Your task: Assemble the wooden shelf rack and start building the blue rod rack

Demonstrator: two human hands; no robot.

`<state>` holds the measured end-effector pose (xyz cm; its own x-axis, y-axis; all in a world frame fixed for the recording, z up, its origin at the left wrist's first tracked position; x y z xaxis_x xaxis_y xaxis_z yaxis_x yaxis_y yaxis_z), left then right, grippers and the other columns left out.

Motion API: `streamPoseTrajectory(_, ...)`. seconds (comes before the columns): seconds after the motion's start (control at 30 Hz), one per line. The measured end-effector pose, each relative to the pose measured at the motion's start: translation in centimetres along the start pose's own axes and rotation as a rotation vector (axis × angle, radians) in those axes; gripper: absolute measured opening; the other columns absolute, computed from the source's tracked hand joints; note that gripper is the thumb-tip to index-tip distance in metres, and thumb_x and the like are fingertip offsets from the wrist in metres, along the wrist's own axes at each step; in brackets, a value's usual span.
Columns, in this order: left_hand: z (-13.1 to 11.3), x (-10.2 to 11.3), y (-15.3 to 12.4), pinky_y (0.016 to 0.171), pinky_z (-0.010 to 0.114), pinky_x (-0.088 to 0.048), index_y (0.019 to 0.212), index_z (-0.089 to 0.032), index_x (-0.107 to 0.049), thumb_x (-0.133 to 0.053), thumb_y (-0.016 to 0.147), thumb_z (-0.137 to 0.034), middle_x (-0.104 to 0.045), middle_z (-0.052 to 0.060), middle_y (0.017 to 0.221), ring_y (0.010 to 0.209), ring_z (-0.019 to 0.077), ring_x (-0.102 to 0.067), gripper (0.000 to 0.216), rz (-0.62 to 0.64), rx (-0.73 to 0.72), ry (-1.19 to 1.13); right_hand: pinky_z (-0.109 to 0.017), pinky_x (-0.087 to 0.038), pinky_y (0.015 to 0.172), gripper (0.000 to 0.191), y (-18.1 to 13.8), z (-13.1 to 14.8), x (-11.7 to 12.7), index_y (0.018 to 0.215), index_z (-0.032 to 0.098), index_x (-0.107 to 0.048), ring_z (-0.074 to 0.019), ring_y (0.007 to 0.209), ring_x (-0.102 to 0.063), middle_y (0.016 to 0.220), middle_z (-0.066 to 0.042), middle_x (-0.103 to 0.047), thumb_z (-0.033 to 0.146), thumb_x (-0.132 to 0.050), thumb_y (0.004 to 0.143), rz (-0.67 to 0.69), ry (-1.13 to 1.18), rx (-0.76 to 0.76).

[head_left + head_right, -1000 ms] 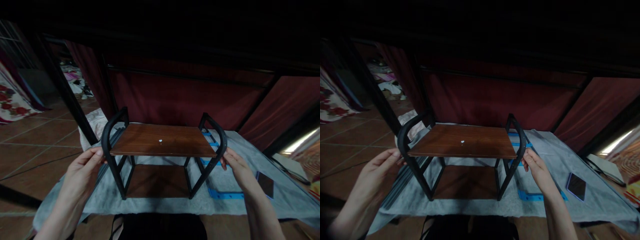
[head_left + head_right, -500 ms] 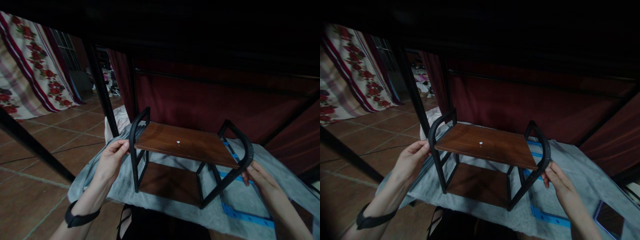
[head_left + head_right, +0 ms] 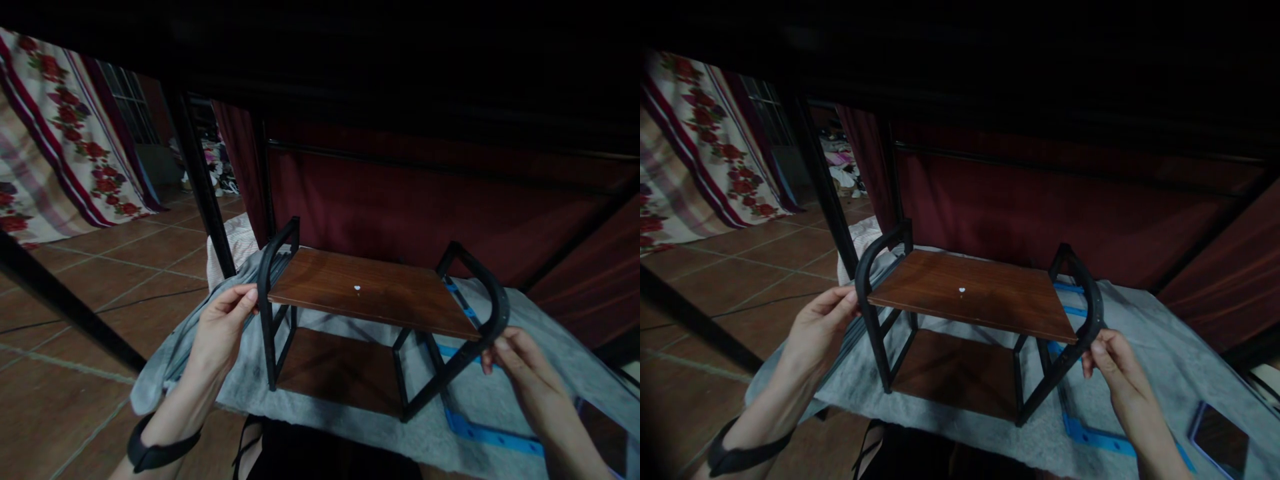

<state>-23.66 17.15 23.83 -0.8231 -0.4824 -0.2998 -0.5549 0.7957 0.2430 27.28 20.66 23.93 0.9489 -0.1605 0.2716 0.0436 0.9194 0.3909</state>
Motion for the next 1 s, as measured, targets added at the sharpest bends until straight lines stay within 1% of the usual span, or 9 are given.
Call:
streamPoseTrajectory(0.07,0.0,0.0,0.1,0.065,0.022,-0.045,0.083,-0.017,-0.075,-0.089,0.063,-0.037,-0.068,0.001,0.076,0.066,0.0101,-0.054,0.032,-0.010,-0.006,-0.021,-0.030,-0.047,0.061,0.029,-0.3,0.2,-0.1,0.092,0.024,-0.061,-0.0171,0.064,-0.053,0.069,0.000,-0.058,0.053,-0.059,0.093,-0.048,-0.017,0.044)
streamPoseTrajectory(0.2,0.1,-0.2,0.1,0.068,0.022,-0.045,0.082,-0.017,-0.075,-0.090,0.062,-0.036,-0.069,0.000,0.078,0.069,0.0100,-0.055,0.031,-0.011,0.004,-0.052,-0.032,-0.044,0.067,0.028,-0.9,-0.1,0.1,0.096,0.024,-0.060,-0.0183,0.070,-0.055,0.073,0.001,-0.057,0.052,-0.057,0.095,-0.171,-0.123,0.095)
streamPoseTrajectory(0.3,0.4,-0.3,0.0,0.069,0.021,-0.045,0.085,-0.017,-0.076,-0.089,0.064,-0.035,-0.070,0.001,0.080,0.070,0.0096,-0.055,0.030,-0.006,0.020,-0.064,-0.033,-0.043,0.070,0.027,-1.0,-0.5,0.1,0.097,0.025,-0.059,-0.0188,0.071,-0.054,0.075,0.001,-0.057,0.051,-0.056,0.096,-0.213,-0.120,0.110)
streamPoseTrajectory(0.43,0.7,-0.3,-0.2,0.069,0.022,-0.046,0.090,-0.018,-0.077,-0.089,0.064,-0.037,-0.071,0.002,0.085,0.075,0.0112,-0.057,0.034,-0.009,0.044,-0.063,-0.034,-0.042,0.070,0.026,-1.0,-0.4,0.0,0.095,0.024,-0.060,-0.0183,0.071,-0.054,0.074,0.002,-0.056,0.050,-0.056,0.095,-0.232,-0.105,0.121)
streamPoseTrajectory(0.53,0.7,-0.2,-0.4,0.068,0.021,-0.045,0.089,-0.018,-0.076,-0.089,0.064,-0.038,-0.070,0.001,0.085,0.074,0.0108,-0.057,0.035,-0.024,0.045,-0.052,-0.034,-0.042,0.071,0.026,-1.1,0.0,-0.1,0.094,0.024,-0.060,-0.0182,0.072,-0.054,0.074,0.002,-0.056,0.050,-0.055,0.096,-0.239,-0.110,0.125)
streamPoseTrajectory(0.63,0.3,-0.2,-0.4,0.066,0.021,-0.043,0.085,-0.017,-0.075,-0.089,0.064,-0.038,-0.068,0.000,0.080,0.070,0.0097,-0.054,0.033,-0.034,0.016,-0.042,-0.034,-0.042,0.071,0.026,-1.1,0.2,-0.2,0.094,0.025,-0.060,-0.0188,0.074,-0.055,0.073,0.002,-0.056,0.050,-0.055,0.096,-0.239,-0.125,0.122)
streamPoseTrajectory(0.83,0.1,-0.2,-0.2,0.066,0.022,-0.043,0.083,-0.017,-0.074,-0.088,0.065,-0.037,-0.068,0.001,0.080,0.069,0.0104,-0.054,0.030,-0.009,0.004,-0.032,-0.033,-0.043,0.066,0.028,-0.9,0.5,0.0,0.090,0.025,-0.062,-0.0190,0.069,-0.055,0.071,0.001,-0.057,0.053,-0.058,0.093,-0.203,-0.153,0.113)
streamPoseTrajectory(1.0,0.2,-0.1,-0.1,0.067,0.024,-0.044,0.086,-0.017,-0.075,-0.086,0.069,-0.038,-0.069,0.002,0.082,0.070,0.0119,-0.055,0.029,0.010,-0.022,0.012,-0.035,-0.044,0.066,0.027,-0.9,0.6,0.1,0.091,0.026,-0.062,-0.0217,0.071,-0.055,0.072,-0.001,-0.057,0.053,-0.059,0.092,-0.194,-0.115,0.109)
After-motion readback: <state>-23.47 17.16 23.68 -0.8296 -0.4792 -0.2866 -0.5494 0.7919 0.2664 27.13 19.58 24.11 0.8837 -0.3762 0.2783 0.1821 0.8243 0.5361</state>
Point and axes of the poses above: each hand's wrist, its own y-axis towards the middle knuckle, its own x-axis out of the back of the hand, z = x × y, the point moved 8 cm from there along y, towards the middle knuckle
